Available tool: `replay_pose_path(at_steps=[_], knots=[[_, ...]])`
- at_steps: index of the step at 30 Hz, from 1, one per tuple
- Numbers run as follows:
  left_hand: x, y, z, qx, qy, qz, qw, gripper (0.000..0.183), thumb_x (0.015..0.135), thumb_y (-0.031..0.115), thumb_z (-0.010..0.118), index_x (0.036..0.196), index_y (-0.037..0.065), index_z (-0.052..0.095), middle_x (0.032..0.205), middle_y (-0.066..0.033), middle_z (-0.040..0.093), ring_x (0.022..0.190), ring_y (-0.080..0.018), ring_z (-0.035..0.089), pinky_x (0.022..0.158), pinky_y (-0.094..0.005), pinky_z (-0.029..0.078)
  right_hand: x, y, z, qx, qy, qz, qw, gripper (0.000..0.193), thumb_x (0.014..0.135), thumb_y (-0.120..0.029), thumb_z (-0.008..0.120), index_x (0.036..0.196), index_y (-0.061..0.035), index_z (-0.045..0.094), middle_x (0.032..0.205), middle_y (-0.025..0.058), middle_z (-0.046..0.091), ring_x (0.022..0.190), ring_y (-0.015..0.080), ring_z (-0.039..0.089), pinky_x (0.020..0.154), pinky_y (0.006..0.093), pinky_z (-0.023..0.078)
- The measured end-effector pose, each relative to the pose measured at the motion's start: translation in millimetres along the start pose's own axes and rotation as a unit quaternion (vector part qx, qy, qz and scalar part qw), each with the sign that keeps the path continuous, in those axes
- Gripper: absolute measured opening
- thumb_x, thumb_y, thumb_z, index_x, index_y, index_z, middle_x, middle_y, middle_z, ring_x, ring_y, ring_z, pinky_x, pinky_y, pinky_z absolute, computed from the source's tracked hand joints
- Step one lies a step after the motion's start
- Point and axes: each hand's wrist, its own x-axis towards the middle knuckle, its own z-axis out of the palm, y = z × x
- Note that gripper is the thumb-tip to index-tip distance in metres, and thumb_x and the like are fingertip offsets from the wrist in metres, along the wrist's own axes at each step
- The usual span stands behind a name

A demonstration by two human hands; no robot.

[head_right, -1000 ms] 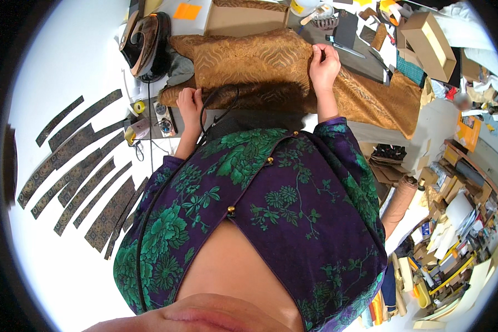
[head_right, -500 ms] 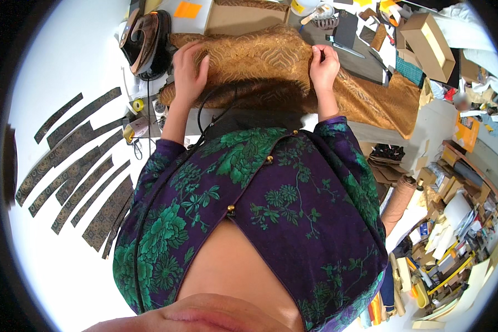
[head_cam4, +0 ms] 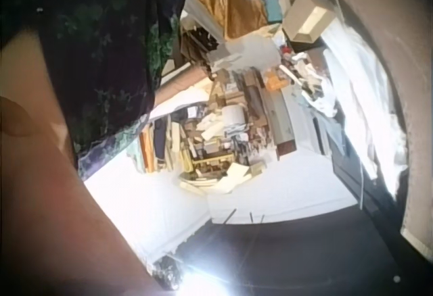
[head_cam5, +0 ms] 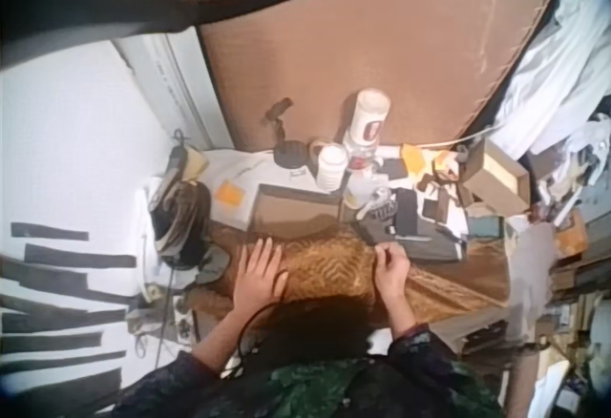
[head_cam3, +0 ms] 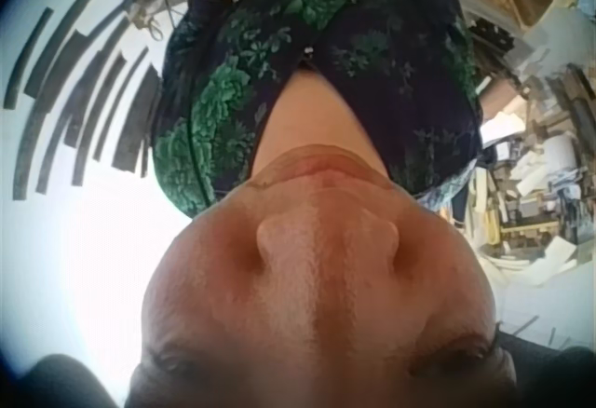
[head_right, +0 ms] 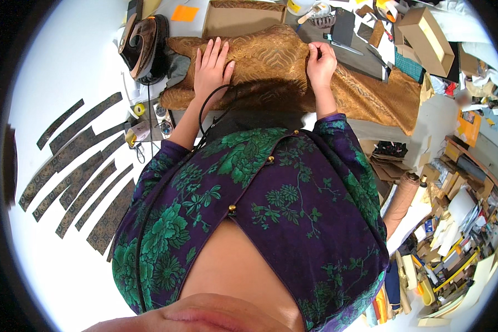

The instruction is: The person cuts a piece of cardboard with scissors, then places a patterned fabric over it and trims the fabric edges. The person repeatedly folds and aligns the fabric, then cuts along the edges to shape it.

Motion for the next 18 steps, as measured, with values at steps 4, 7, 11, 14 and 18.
replay_pose_path(at_steps=[4,7,11,14,18], knots=[[-13.3,-10.4,3.6,-0.077,0.072,-0.070,0.992,0.027,0.091,0.023,0.065,0.114,0.009,0.064,0.130,-0.0098,0.057,0.122,-0.0317,0.051,0.105,-0.0465,0.036,-1.4,1.6,2.4,-0.009,-0.012,0.010,1.000,0.011,0.089,-0.013,0.069,0.085,-0.0037,0.067,0.085,0.0122,0.068,0.084,0.0321,0.064,0.078,0.0397,0.050],[-20.9,-18.9,0.1,-0.100,0.124,-0.172,0.972,0.016,0.087,0.018,0.070,0.098,0.007,0.064,0.118,-0.0107,0.060,0.110,-0.0312,0.054,0.095,-0.0419,0.041,-2.8,0.9,2.2,-0.008,-0.018,0.017,1.000,0.011,0.089,-0.014,0.069,0.085,-0.0038,0.068,0.086,0.0121,0.068,0.084,0.0324,0.063,0.078,0.0396,0.050],[-29.0,-28.5,4.8,-0.268,0.168,-0.355,0.880,0.022,0.092,0.024,0.070,0.093,0.004,0.061,0.088,-0.0110,0.062,0.082,-0.0249,0.059,0.071,-0.0365,0.048,-3.2,3.2,4.5,-0.018,-0.022,0.005,1.000,0.011,0.089,-0.014,0.069,0.086,-0.0036,0.068,0.086,0.0121,0.068,0.084,0.0326,0.063,0.079,0.0398,0.050],[-32.0,-37.1,8.7,-0.290,0.152,-0.353,0.876,0.027,0.098,0.027,0.062,0.091,0.002,0.055,0.070,-0.0107,0.056,0.060,-0.0229,0.053,0.060,-0.0374,0.045,-3.1,3.4,6.2,-0.014,-0.020,0.010,1.000,0.011,0.089,-0.014,0.069,0.085,-0.0035,0.067,0.086,0.0124,0.067,0.085,0.0328,0.063,0.079,0.0402,0.050],[-30.0,-40.0,0.7,-0.277,0.096,-0.323,0.900,0.027,0.101,0.025,0.056,0.089,0.001,0.051,0.067,-0.0142,0.052,0.059,-0.0247,0.048,0.058,-0.0376,0.043,-2.3,2.8,8.7,-0.007,-0.003,0.016,1.000,0.012,0.089,-0.014,0.069,0.085,-0.0032,0.067,0.085,0.0134,0.067,0.082,0.0340,0.064,0.077,0.0402,0.051]])
